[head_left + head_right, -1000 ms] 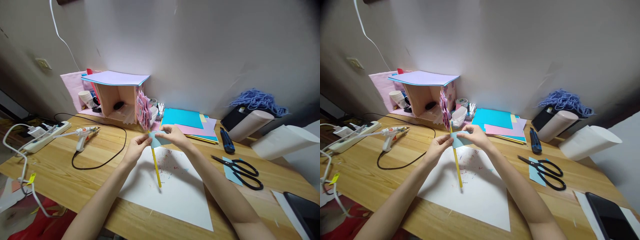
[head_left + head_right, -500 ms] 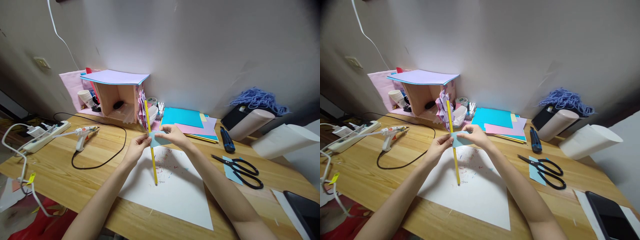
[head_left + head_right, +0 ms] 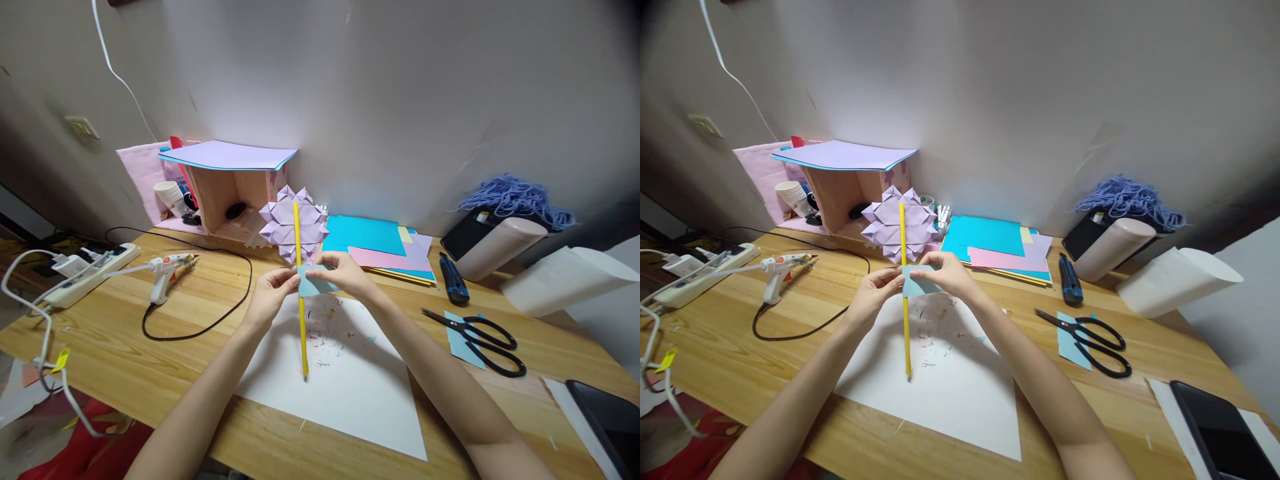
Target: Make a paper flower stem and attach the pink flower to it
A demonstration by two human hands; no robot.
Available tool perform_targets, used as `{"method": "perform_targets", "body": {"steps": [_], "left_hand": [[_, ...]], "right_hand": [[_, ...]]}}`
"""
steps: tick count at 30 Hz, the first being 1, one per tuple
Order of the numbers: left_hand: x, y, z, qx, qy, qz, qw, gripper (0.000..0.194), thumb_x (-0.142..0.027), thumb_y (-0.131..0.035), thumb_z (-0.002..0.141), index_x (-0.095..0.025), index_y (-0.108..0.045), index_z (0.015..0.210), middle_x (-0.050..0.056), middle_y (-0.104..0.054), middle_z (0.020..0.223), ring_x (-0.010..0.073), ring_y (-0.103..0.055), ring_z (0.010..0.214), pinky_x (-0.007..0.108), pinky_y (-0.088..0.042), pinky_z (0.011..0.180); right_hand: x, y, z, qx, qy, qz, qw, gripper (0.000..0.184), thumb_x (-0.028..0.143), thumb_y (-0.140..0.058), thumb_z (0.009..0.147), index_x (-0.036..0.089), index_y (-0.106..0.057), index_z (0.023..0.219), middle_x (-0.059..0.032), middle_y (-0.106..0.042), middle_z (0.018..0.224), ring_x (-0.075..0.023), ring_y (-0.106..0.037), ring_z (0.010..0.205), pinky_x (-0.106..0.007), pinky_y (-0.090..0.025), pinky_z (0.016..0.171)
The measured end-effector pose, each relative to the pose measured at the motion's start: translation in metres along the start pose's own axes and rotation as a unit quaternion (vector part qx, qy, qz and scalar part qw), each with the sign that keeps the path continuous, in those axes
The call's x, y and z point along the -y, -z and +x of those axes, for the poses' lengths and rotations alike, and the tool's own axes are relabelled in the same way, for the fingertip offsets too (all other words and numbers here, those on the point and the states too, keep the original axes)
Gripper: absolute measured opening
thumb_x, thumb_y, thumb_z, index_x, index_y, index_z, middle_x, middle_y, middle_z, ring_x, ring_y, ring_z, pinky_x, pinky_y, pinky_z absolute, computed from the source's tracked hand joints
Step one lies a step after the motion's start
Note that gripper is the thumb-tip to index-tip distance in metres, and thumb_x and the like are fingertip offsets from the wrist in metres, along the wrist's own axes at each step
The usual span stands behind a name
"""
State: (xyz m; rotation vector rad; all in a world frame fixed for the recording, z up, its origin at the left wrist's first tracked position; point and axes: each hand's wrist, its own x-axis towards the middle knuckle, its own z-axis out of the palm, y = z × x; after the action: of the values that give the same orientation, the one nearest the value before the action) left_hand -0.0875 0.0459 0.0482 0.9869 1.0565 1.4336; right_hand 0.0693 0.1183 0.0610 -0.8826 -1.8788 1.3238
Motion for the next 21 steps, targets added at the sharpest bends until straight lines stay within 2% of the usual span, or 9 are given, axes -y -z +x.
{"method": "perform_targets", "body": {"steps": [4,12,17,21], "left_hand": [[0.002,0.000,0.001,0.009,-0.005,0.003,1.000,0.036,-0.035,-0.075,0.062,-0.014,-0.072,0.091,0.010,-0.071,0.094,0.0220,-0.065,0.085,0.038,-0.051,0.084],[0.008,0.002,0.001,0.021,0.001,0.016,1.000,0.039,-0.037,-0.070,0.068,-0.018,-0.069,0.102,0.007,-0.069,0.102,0.0225,-0.061,0.095,0.035,-0.047,0.088],[0.009,0.004,0.002,0.011,-0.022,0.049,0.998,0.035,-0.036,-0.069,0.069,-0.018,-0.070,0.100,0.007,-0.069,0.102,0.0204,-0.060,0.094,0.028,-0.046,0.082],[0.010,0.005,0.004,0.000,-0.020,0.031,0.999,0.033,-0.035,-0.071,0.067,-0.017,-0.071,0.095,0.008,-0.070,0.099,0.0194,-0.062,0.089,0.028,-0.047,0.080]], "right_hand": [[-0.007,-0.007,0.002,-0.011,-0.013,0.041,0.999,0.028,0.039,-0.071,0.062,0.015,-0.065,0.074,-0.0023,-0.063,0.072,-0.0138,-0.056,0.064,-0.024,-0.041,0.058],[-0.013,-0.013,0.001,-0.054,0.006,0.030,0.998,0.029,0.042,-0.070,0.062,0.015,-0.065,0.072,-0.0034,-0.065,0.072,-0.0147,-0.056,0.063,-0.024,-0.041,0.055],[-0.006,-0.017,-0.001,-0.066,0.007,0.029,0.997,0.030,0.043,-0.071,0.061,0.015,-0.063,0.069,-0.0032,-0.064,0.070,-0.0148,-0.057,0.063,-0.025,-0.042,0.056],[-0.003,-0.022,-0.003,-0.085,-0.007,0.033,0.996,0.031,0.043,-0.070,0.062,0.014,-0.065,0.073,-0.0054,-0.067,0.073,-0.0171,-0.059,0.065,-0.027,-0.044,0.058]]}}
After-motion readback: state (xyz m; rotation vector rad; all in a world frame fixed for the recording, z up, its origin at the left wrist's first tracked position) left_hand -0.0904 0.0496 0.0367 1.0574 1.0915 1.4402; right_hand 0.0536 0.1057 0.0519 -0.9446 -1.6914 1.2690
